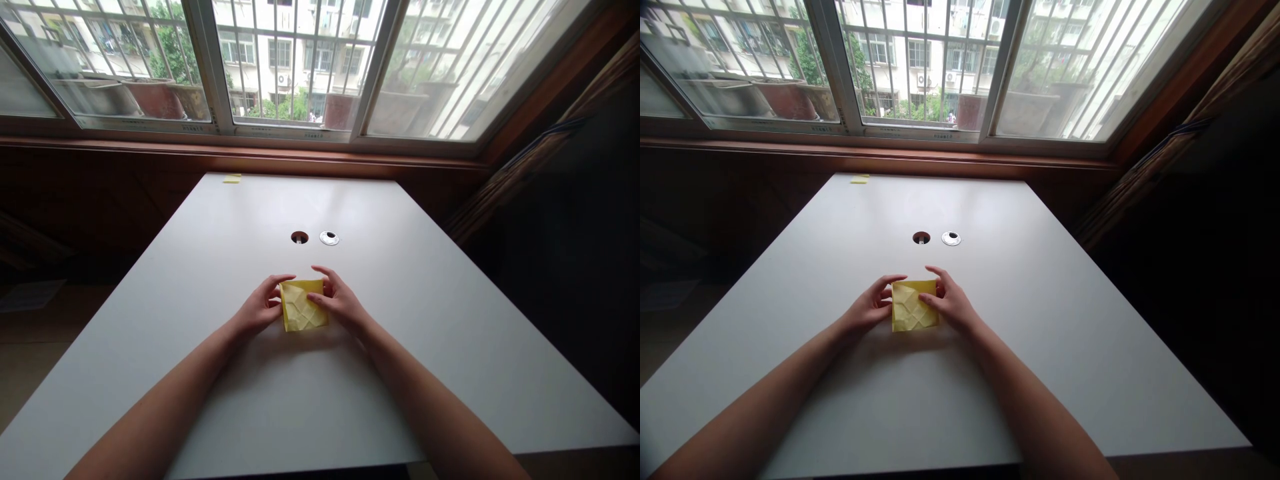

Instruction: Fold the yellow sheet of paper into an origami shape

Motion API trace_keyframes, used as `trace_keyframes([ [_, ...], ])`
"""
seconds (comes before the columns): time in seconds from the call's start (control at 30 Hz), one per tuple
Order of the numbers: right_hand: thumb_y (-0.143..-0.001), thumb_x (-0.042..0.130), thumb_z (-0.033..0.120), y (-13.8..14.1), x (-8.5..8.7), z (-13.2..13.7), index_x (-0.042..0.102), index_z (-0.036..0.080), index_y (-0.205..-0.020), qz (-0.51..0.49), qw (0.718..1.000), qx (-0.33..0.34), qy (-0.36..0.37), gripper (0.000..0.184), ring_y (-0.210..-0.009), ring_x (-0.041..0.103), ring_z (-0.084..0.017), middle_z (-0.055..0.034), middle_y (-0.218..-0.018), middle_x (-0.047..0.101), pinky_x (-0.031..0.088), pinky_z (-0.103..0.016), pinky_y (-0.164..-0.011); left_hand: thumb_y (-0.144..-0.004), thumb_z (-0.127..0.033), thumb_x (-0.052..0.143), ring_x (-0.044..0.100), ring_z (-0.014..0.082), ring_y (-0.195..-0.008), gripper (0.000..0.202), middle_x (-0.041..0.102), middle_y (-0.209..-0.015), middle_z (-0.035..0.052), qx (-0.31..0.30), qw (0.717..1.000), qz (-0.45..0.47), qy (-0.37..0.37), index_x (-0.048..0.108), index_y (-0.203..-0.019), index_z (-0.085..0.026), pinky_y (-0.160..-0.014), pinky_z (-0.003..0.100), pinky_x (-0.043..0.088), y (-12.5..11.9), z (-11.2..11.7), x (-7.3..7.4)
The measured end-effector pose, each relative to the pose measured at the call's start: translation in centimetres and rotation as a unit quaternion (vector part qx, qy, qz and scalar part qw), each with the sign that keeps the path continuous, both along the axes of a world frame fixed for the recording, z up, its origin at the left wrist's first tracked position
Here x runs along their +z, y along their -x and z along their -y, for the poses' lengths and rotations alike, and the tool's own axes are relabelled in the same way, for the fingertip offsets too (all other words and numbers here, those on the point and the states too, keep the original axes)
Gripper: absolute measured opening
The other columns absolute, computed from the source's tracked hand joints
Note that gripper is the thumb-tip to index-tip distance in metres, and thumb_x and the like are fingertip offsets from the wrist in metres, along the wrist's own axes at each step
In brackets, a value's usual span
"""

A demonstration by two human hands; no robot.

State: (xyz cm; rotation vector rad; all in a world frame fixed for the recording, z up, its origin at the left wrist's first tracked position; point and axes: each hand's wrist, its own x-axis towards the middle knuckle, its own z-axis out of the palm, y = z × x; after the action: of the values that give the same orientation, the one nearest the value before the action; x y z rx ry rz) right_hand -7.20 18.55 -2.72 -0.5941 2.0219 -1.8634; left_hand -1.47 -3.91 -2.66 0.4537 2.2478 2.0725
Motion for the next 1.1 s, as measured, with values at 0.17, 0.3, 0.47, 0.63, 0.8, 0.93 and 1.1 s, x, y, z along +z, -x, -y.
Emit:
trace_keyframes([
  [0.17,-0.079,0.072,0.043,0.5,0.3,-0.7,0.047,0.026,-0.137,0.008,0.999,-0.035,-0.034,0.065,-0.071,0.06,-0.015,0.0019,-0.081,0.061,0.051,-0.027,-0.063,-0.09,-0.024,0.058,0.058,0.0107,-0.076,0.028,0.055,-0.107,0.0066,-0.018,0.97,-0.139,0.199,0.063,-0.117,-0.024,-0.065,0.022,0.052,-0.1,0.2,0.1],
  [0.3,-0.079,0.072,0.044,1.1,-0.3,-0.9,0.052,0.027,-0.129,-0.013,0.996,-0.077,-0.042,0.057,-0.08,0.063,-0.016,-0.0038,-0.102,0.065,0.055,-0.03,-0.071,-0.092,-0.024,0.056,0.055,0.0101,-0.068,0.018,0.062,-0.089,0.0032,-0.023,0.929,-0.203,0.308,0.064,-0.108,-0.021,-0.066,0.022,0.047,-0.1,0.5,-0.2],
  [0.47,-0.085,0.066,0.037,1.4,-0.3,-1.3,0.06,0.025,-0.119,-0.116,0.983,-0.134,-0.048,0.036,-0.103,0.062,-0.02,-0.0071,-0.118,0.061,0.054,-0.036,-0.088,-0.091,-0.025,0.057,0.057,0.0119,-0.067,0.018,0.066,-0.088,0.0026,0.009,0.89,-0.235,0.39,0.063,-0.107,-0.022,-0.066,0.023,0.044,-0.2,0.6,-0.2],
  [0.63,-0.089,0.05,0.02,1.4,1.1,-2.6,0.069,0.022,-0.1,-0.2,0.971,-0.072,-0.106,0.023,-0.089,0.061,-0.017,-0.0054,-0.104,0.063,0.052,-0.032,-0.077,-0.091,-0.027,0.056,0.058,0.0127,-0.067,0.014,0.066,-0.087,0.0021,0.02,0.861,-0.243,0.447,0.062,-0.102,-0.021,-0.065,0.024,0.043,-0.5,0.5,0.1],
  [0.8,-0.084,0.05,0.012,1.6,2.1,-3.5,0.072,0.024,-0.097,-0.234,0.952,0.108,-0.165,0.027,-0.104,0.059,-0.022,-0.0055,-0.109,0.065,0.049,-0.04,-0.091,-0.093,-0.034,0.054,0.055,0.0115,-0.064,0.016,0.062,-0.077,0.0002,-0.028,0.862,-0.248,0.442,0.062,-0.093,-0.02,-0.061,0.022,0.04,-1.1,-0.2,0.2],
  [0.93,-0.086,0.059,0.019,1.4,2.3,-3.4,0.07,0.023,-0.087,-0.237,0.943,0.156,-0.172,0.011,-0.119,0.054,-0.025,-0.0058,-0.11,0.065,0.043,-0.043,-0.104,-0.093,-0.033,0.056,0.053,0.0091,-0.063,0.014,0.064,-0.079,0.0002,-0.135,0.894,-0.247,0.348,0.061,-0.092,-0.02,-0.063,0.021,0.041,-1.6,-0.7,0.6],
  [1.1,-0.073,0.065,0.01,0.6,2.4,-3.3,0.061,0.022,-0.103,-0.192,0.951,0.177,-0.164,0.033,-0.135,0.043,-0.026,-0.0078,-0.127,0.057,0.04,-0.042,-0.107,-0.09,-0.02,0.055,0.056,0.0121,-0.069,0.014,0.064,-0.084,0.0035,-0.105,0.921,-0.252,0.279,0.06,-0.103,-0.019,-0.068,0.024,0.047,-1.8,-0.5,1.2],
])
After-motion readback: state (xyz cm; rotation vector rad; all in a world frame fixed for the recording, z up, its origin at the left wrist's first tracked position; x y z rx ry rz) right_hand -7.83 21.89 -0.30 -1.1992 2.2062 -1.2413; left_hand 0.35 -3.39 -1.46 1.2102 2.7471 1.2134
